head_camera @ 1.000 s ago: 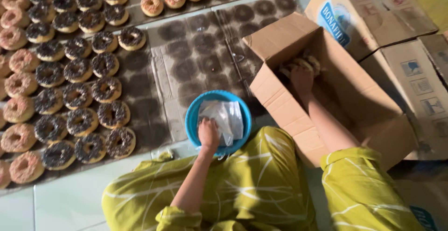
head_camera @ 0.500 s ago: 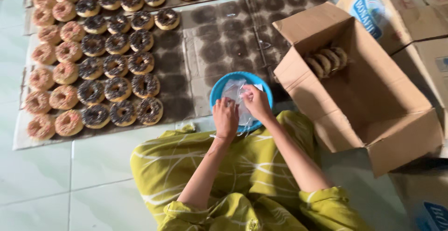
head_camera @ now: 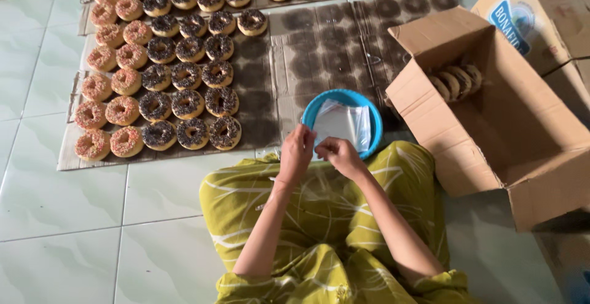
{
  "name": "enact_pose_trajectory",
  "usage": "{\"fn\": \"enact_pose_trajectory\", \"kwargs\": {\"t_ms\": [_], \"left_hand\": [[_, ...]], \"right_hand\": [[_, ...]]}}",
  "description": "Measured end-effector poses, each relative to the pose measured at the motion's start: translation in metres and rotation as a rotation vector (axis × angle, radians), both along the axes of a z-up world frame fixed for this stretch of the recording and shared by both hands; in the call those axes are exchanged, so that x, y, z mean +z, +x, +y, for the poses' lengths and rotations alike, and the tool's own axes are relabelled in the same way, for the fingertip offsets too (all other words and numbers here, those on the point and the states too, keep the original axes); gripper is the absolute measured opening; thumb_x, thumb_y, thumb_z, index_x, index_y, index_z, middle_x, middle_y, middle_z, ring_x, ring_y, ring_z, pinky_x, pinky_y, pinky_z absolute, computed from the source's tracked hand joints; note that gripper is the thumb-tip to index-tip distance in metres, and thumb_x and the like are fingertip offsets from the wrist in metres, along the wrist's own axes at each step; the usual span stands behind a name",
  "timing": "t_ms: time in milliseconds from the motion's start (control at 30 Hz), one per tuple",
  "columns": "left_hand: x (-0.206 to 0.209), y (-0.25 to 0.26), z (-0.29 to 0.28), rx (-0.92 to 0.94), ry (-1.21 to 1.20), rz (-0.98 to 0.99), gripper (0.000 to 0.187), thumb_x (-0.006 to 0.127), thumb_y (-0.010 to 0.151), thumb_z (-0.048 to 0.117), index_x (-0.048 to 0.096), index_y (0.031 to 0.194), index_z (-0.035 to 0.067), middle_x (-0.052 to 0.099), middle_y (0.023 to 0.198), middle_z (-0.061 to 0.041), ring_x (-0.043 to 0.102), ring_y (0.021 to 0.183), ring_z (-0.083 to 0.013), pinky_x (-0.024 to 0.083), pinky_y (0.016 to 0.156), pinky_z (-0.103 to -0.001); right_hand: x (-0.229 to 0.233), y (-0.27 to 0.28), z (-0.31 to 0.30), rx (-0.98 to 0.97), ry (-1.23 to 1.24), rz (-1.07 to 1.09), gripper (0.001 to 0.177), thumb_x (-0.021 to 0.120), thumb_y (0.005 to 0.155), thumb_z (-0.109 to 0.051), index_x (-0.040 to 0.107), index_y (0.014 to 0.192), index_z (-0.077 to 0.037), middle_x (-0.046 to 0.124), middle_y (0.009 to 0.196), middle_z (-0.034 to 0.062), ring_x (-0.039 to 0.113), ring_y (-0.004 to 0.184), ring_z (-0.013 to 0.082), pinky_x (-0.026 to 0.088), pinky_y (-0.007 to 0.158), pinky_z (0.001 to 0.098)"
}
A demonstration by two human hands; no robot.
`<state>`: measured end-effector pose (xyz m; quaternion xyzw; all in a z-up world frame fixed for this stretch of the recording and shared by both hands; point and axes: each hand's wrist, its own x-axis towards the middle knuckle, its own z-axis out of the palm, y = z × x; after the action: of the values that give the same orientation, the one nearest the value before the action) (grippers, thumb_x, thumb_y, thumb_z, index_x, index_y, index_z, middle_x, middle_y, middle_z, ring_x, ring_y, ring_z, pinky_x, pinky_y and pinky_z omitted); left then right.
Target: The person sits on the floor and packages donuts by placing them into small plastic bags and then into a cardboard box. The person handles donuts with sprinkles and chocolate toppings, using clear plastic bags and a cardboard box for packaging.
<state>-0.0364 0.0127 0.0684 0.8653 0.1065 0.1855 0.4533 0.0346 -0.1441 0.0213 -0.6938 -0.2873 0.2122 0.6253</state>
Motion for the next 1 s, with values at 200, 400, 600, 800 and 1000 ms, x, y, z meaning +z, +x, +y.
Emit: {"fn": "enact_pose_trajectory", "kwargs": {"t_ms": [200, 400, 600, 800, 1000], "left_hand": [[-0.03, -0.001, -0.006, -0.053, -0.187, -0.267, 0.01, 0.064, 0.098, 0.007, 0.056, 0.097, 0.001, 0.059, 0.082, -0.012, 0.056, 0.074, -0.0246, 0.045, 0.064, -0.037], [-0.068, 0.01, -0.005, -0.083, -0.546, -0.141, 0.014, 0.062, 0.105, 0.016, 0.059, 0.098, 0.004, 0.049, 0.077, 0.0, 0.044, 0.072, -0.008, 0.039, 0.062, -0.027], [-0.075, 0.011, -0.001, -0.24, -1.081, -0.079, 0.017, 0.058, 0.109, 0.023, 0.059, 0.103, 0.007, 0.055, 0.085, 0.002, 0.052, 0.08, -0.0098, 0.045, 0.074, -0.026], [-0.049, -0.019, -0.015, -0.614, -1.253, -0.358, 0.038, 0.063, 0.097, 0.036, 0.052, 0.124, 0.012, 0.053, 0.108, -0.004, 0.051, 0.097, -0.018, 0.043, 0.082, -0.034], [-0.056, -0.019, -0.037, -0.276, -1.388, -0.144, 0.055, 0.054, 0.094, 0.049, 0.042, 0.136, 0.015, 0.042, 0.125, -0.008, 0.046, 0.11, -0.0269, 0.043, 0.089, -0.043]], "right_hand": [[0.007, -0.008, -0.004, -0.122, 0.086, 0.255, 0.022, 0.065, 0.096, -0.008, 0.072, 0.115, -0.003, 0.059, 0.076, -0.0037, 0.051, 0.064, 0.0053, 0.043, 0.056, 0.0232], [0.001, -0.013, -0.007, 0.024, 0.539, 0.475, 0.015, 0.068, 0.1, -0.012, 0.059, 0.089, -0.006, 0.063, 0.088, -0.0001, 0.059, 0.082, 0.0093, 0.05, 0.08, 0.0252], [0.006, -0.016, -0.007, 0.261, 0.569, 0.835, 0.038, 0.071, 0.097, -0.039, 0.068, 0.107, -0.003, 0.071, 0.098, 0.0138, 0.067, 0.087, 0.0228, 0.052, 0.079, 0.0371], [0.051, -0.031, 0.011, 0.655, 0.528, 0.708, 0.039, 0.069, 0.104, -0.039, 0.068, 0.122, -0.004, 0.069, 0.126, 0.0182, 0.07, 0.119, 0.0342, 0.055, 0.107, 0.0462], [0.093, -0.045, 0.023, 0.802, 0.712, 0.86, 0.031, 0.063, 0.105, -0.045, 0.064, 0.131, -0.028, 0.056, 0.152, 0.0254, 0.065, 0.124, 0.0457, 0.051, 0.108, 0.0583]]}}
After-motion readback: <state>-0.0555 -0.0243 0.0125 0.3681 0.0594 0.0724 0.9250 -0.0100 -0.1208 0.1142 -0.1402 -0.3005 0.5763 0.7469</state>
